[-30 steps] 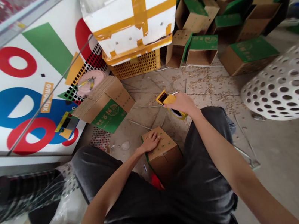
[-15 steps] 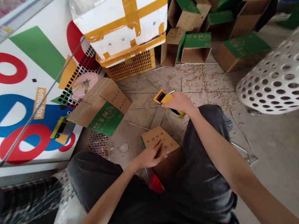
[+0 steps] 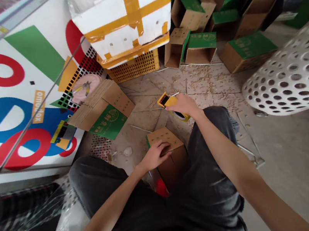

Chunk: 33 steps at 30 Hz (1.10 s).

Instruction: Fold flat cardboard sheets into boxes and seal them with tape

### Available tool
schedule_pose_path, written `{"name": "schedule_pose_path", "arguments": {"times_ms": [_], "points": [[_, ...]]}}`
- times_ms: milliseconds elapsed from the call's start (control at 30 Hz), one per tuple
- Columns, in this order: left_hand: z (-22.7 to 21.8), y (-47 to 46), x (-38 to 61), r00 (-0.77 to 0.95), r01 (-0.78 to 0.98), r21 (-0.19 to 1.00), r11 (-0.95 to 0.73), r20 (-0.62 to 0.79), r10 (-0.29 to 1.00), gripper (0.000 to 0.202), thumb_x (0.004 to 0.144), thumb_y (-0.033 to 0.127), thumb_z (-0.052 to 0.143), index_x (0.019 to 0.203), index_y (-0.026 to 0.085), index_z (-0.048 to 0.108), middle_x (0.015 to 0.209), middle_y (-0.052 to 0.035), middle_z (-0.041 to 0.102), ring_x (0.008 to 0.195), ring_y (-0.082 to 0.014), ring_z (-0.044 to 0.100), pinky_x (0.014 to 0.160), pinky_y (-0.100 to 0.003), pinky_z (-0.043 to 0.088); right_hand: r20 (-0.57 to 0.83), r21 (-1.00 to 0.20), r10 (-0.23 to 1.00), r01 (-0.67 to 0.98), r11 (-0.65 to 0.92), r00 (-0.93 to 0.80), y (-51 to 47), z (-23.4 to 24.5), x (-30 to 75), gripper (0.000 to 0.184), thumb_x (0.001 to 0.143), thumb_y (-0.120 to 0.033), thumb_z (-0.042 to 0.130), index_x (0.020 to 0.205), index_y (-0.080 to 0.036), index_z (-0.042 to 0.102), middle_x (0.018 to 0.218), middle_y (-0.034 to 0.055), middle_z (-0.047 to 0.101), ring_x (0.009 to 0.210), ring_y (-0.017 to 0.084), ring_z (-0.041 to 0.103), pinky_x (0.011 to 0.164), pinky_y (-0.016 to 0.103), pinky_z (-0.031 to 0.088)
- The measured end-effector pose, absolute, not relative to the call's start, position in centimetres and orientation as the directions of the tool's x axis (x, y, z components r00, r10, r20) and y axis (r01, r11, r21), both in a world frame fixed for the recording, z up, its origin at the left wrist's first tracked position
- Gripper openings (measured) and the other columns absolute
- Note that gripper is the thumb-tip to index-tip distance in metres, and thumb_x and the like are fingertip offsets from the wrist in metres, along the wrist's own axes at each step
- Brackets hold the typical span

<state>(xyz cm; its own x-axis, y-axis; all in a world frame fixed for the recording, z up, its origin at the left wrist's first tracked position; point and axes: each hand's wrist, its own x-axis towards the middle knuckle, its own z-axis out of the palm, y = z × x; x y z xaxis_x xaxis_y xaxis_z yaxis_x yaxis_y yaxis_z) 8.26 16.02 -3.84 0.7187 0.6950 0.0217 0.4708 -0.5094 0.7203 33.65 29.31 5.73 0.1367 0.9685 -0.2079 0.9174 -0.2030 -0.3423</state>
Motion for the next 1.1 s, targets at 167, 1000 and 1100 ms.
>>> {"name": "schedule_pose_path", "arguments": {"times_ms": [167,1000,1100], "points": [[-4.2,16.4,8.9,0.710,0.393,0.773,-0.499,0.090,0.699,0.036,0.103,0.047,0.066,0.126,0.021,0.071,0.128,-0.0137,0.072,0.123,-0.0279,0.067,0.112,-0.045,0.053,-0.202,-0.366,0.970,0.907,-0.206,0.139,29.5,5.2,33.8,0.071,0.077,-0.073,0.076,0.115,-0.013,0.077,0.115,0.0225,0.078,0.105,0.037,0.075,0.082,0.039,0.055],[-6.6,15.8,8.6,0.558,0.227,0.683,-0.694,0.493,0.667,0.019,0.098,0.039,0.077,0.094,0.021,0.077,0.095,-0.0065,0.079,0.086,-0.0185,0.074,0.081,-0.035,0.061,-0.210,-0.350,0.973,0.921,-0.170,0.100,29.3,5.5,33.7,0.067,0.079,-0.070,0.077,0.113,-0.013,0.078,0.115,0.0216,0.079,0.106,0.037,0.076,0.082,0.037,0.055],[-6.2,15.8,9.0,0.538,0.234,0.681,-0.694,0.503,0.676,0.016,0.097,0.037,0.078,0.093,0.022,0.079,0.094,-0.0057,0.081,0.085,-0.0185,0.076,0.080,-0.035,0.063,-0.205,-0.335,0.974,0.928,-0.162,0.096,29.3,5.5,33.6,0.067,0.080,-0.070,0.077,0.113,-0.011,0.078,0.114,0.0224,0.079,0.105,0.036,0.076,0.082,0.037,0.055]]}}
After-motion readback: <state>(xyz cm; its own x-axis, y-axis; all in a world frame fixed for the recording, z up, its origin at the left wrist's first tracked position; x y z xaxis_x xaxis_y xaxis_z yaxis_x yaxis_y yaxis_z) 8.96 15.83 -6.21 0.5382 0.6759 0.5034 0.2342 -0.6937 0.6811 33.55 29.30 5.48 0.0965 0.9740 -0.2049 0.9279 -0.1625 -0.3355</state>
